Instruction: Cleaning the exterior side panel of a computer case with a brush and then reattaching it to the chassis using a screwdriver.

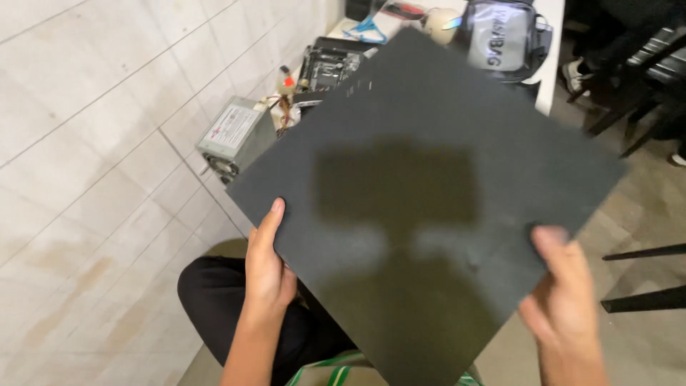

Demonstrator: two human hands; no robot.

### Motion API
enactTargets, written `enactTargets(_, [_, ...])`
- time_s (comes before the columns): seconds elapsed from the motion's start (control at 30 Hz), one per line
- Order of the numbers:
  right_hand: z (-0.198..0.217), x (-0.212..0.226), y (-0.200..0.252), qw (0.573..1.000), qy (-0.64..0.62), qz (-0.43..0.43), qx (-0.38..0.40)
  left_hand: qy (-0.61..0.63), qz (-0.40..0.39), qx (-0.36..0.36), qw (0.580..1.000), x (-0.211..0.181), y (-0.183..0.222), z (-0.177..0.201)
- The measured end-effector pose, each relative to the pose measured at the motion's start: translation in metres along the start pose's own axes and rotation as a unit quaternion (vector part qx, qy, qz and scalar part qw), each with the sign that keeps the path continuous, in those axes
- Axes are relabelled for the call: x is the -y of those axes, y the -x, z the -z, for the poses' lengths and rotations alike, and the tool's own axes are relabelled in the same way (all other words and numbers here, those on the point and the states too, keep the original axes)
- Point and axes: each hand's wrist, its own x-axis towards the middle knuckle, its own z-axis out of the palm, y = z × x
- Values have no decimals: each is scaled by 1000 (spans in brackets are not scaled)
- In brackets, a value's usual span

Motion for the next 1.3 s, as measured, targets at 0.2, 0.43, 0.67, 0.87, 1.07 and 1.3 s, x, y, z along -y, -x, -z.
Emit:
enactTargets(0.2, [-13, -32, 30, 971, 44, -205, -116, -61, 79, -25, 995, 17, -34, 35])
enactTargets(0.43, [-9, -54, 51, 963, 32, -239, -119, -241, -91, 74, 963, 25, -52, 42])
enactTargets(0.67, [31, -90, 43, 929, 252, -263, -59, -341, -140, 64, 927, 21, -88, 47])
enactTargets(0.87, [29, -85, 33, 914, 313, -259, -16, -387, -124, 50, 912, 24, -96, 35])
enactTargets(1.07, [22, -78, 16, 895, 366, -253, 30, -449, -152, 43, 879, 24, -112, 24])
enactTargets(1.3, [30, -82, -6, 911, 336, -233, 50, -494, -146, 42, 856, 19, -131, 12])
